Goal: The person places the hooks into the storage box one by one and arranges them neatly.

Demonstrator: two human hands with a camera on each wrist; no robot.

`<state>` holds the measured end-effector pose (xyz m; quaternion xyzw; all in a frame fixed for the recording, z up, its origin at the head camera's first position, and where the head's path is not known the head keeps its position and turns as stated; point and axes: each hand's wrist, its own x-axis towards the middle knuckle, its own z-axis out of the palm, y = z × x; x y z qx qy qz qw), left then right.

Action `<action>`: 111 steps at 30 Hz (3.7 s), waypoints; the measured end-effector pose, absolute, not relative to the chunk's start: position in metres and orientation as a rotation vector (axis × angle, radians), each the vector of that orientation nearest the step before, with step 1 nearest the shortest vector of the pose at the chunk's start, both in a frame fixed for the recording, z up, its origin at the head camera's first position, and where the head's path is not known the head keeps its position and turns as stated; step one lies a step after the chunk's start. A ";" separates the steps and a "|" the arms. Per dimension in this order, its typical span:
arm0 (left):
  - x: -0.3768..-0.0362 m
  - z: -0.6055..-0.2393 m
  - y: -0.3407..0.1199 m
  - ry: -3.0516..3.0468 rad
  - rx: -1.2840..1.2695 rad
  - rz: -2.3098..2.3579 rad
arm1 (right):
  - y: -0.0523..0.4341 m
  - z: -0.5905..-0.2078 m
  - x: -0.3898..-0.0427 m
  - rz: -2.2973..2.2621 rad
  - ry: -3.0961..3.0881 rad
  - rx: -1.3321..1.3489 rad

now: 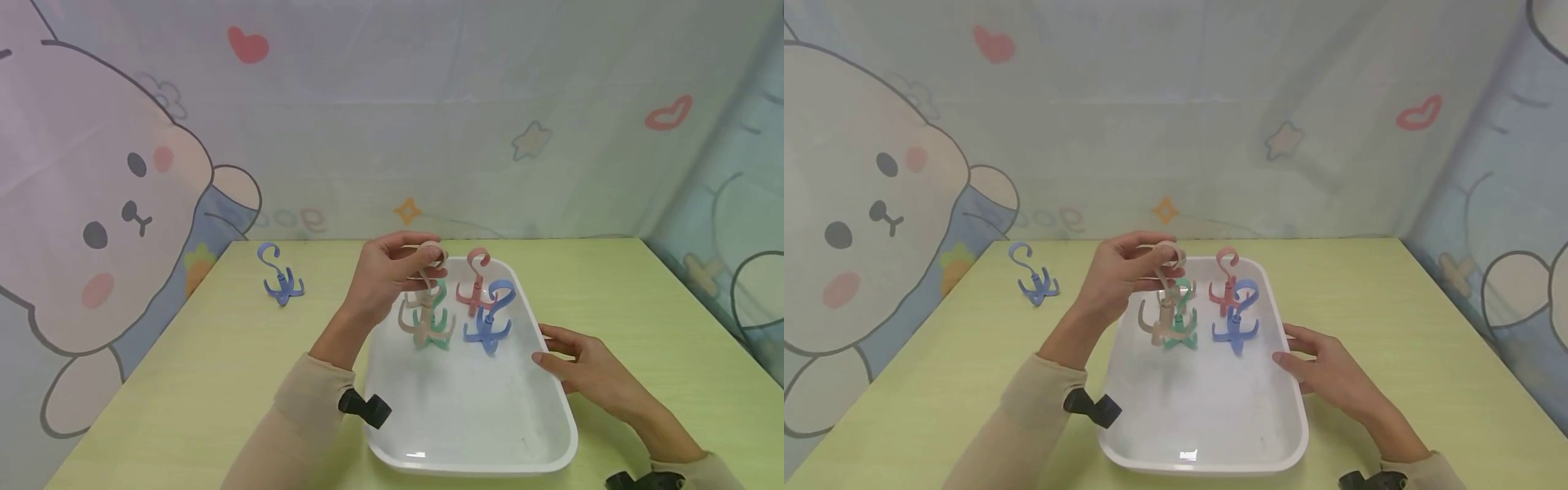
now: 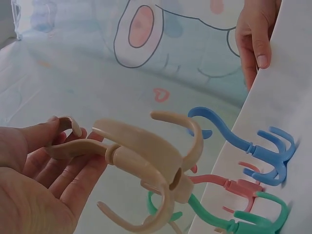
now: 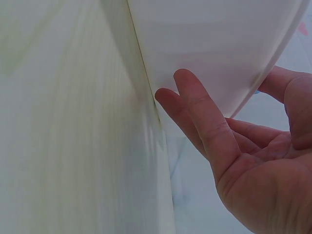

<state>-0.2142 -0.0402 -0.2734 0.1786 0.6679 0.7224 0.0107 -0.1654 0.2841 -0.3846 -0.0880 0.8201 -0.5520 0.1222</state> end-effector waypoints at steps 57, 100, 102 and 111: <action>-0.214 -0.326 0.041 1.809 0.432 2.058 | 0.287 -0.386 -0.166 -1.612 2.392 -0.306; -0.215 -0.335 0.036 1.886 0.505 1.724 | 0.284 -0.384 -0.169 -1.545 2.428 -0.286; -0.215 -0.332 0.034 1.894 0.531 1.711 | 0.284 -0.384 -0.169 -1.546 2.427 -0.288; -0.217 -0.319 0.021 1.898 0.611 1.728 | 0.284 -0.384 -0.169 -1.557 2.418 -0.282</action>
